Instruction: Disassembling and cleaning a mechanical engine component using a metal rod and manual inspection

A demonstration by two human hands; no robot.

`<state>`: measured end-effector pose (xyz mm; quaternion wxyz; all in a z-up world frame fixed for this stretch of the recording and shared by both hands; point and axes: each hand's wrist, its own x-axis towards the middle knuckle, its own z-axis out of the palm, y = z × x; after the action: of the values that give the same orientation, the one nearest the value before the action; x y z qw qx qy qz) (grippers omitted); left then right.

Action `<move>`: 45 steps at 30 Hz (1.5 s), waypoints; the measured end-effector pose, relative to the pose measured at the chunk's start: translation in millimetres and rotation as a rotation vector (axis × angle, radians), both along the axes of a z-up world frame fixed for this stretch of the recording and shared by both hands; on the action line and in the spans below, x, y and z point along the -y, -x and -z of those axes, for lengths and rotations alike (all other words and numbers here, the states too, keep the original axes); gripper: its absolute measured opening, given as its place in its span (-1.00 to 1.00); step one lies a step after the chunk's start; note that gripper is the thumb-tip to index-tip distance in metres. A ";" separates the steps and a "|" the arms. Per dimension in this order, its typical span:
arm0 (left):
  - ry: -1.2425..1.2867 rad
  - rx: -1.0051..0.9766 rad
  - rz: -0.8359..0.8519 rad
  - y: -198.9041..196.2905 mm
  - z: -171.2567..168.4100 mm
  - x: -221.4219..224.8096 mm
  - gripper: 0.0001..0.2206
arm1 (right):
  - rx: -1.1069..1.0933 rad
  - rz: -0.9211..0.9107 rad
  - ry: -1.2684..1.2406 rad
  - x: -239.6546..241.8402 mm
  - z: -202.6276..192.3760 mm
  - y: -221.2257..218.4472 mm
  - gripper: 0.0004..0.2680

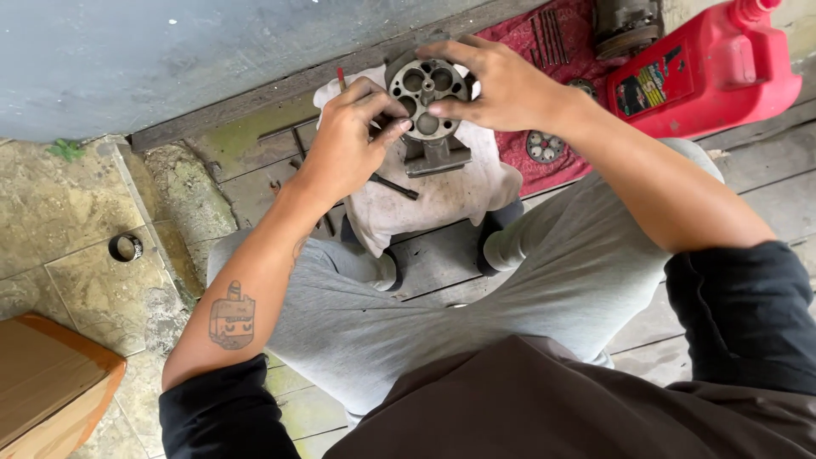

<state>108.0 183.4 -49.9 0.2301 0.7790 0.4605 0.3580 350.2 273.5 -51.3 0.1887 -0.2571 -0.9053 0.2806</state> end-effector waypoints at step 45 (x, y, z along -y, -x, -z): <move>-0.278 -0.820 0.106 -28.9 -31.2 -33.9 -0.68 | 0.030 -0.065 0.263 -2.0 -4.9 -15.3 -0.50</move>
<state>136.9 217.3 -18.6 -0.0609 0.9029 0.4206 0.0652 365.5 275.5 -46.4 0.1306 -0.2542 -0.8712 0.3991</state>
